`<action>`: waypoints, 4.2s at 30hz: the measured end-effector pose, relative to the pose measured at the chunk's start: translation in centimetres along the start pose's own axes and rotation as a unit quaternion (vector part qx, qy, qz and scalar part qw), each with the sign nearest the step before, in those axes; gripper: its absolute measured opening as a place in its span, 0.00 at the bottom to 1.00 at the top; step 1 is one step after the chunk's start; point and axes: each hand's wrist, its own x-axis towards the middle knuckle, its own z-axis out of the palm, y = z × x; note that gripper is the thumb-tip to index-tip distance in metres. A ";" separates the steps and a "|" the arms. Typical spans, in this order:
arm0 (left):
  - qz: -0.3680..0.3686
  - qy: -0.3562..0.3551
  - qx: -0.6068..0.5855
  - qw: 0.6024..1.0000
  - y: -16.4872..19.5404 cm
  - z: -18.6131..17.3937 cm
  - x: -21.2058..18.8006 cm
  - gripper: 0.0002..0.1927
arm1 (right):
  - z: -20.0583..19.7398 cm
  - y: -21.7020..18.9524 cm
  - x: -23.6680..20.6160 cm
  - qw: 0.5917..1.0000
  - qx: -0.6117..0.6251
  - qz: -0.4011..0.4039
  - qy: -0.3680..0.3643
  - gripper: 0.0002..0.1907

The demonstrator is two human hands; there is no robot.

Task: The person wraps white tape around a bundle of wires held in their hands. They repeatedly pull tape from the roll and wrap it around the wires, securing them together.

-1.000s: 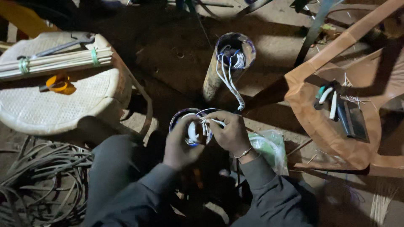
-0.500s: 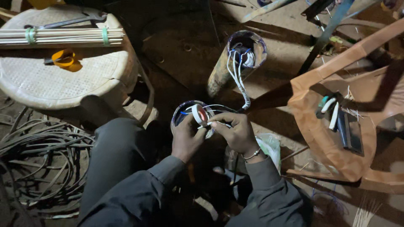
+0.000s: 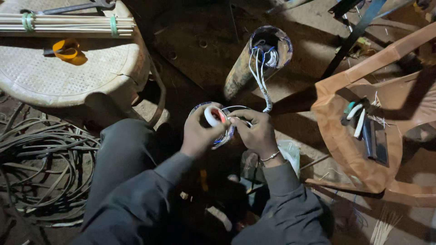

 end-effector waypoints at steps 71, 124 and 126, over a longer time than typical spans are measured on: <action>0.261 -0.066 0.092 0.959 -1.1 -0.5 -3.0 0.22 | 0.1 1.5 -0.6 0.997 0.065 -0.012 -0.037 0.10; -0.081 -0.105 -0.164 0.977 -4.7 -3.0 3.2 0.18 | 1.9 0.5 3.4 0.948 -0.199 -0.237 -0.074 0.16; -0.125 -0.106 -0.186 0.969 -4.1 -3.0 3.5 0.23 | 1.8 2.0 4.5 0.961 -0.202 -0.168 -0.086 0.15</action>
